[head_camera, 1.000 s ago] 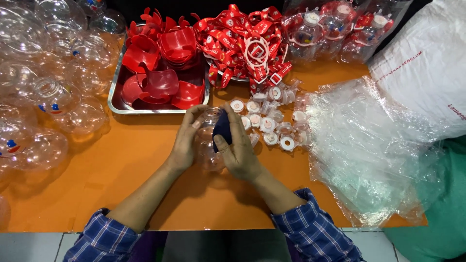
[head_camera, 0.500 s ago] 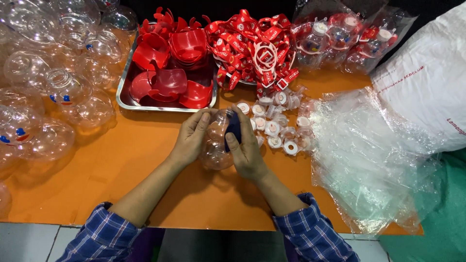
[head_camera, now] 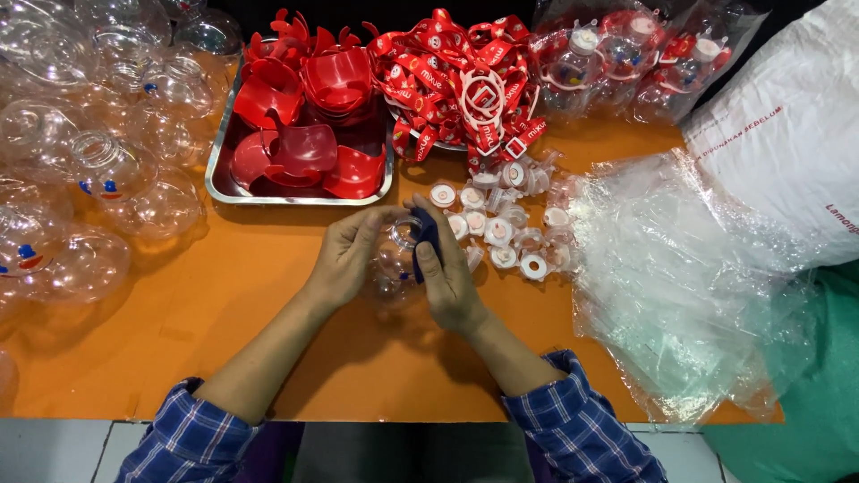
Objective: Assembling clear plastic bottles by attaching red plastic bases and handles by hand.
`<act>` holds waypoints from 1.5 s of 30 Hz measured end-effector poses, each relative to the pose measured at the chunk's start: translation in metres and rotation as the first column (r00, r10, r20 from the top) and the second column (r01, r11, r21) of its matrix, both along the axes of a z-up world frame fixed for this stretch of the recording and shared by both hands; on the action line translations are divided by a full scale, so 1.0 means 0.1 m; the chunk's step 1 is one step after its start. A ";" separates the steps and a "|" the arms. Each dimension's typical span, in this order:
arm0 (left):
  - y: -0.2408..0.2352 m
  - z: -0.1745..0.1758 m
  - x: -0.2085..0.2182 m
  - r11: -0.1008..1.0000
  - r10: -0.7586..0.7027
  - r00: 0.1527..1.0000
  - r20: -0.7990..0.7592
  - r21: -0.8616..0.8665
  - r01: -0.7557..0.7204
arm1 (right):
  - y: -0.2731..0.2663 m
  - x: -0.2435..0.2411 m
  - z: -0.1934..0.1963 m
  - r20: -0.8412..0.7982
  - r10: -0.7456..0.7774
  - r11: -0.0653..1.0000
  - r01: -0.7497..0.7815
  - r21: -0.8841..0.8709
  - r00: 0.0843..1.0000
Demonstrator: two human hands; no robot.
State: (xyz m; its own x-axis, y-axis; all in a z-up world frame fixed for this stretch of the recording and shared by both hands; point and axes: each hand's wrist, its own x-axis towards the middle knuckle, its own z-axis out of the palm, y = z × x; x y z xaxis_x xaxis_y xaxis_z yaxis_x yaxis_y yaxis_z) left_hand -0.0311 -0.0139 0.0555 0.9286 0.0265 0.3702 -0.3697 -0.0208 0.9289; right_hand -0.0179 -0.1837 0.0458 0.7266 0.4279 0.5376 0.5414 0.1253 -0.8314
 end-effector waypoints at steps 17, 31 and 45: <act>0.02 -0.06 -0.05 0.949 0.003 0.986 0.165 0.311 -0.055 | 0.07 0.00 0.28 -0.016 0.030 1.000 -0.030 -0.004 0.999; 0.03 -0.29 0.04 0.989 0.082 0.979 0.186 0.108 -0.103 | 0.04 -0.09 -0.09 0.366 -0.229 0.914 0.328 -0.237 0.902; -0.03 -0.20 0.05 0.995 0.092 0.980 0.179 -0.048 -0.085 | 0.06 0.11 -0.65 0.532 -0.335 0.774 0.549 -0.317 0.778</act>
State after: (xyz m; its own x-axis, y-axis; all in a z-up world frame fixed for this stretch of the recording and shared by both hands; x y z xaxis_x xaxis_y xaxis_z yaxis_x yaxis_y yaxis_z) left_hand -0.0266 -0.0174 0.0350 0.8399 0.1236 0.5284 -0.5298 -0.0247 0.8478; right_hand -0.0074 -0.1781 -0.0193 0.6361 0.3773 0.6731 0.7438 -0.5317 -0.4049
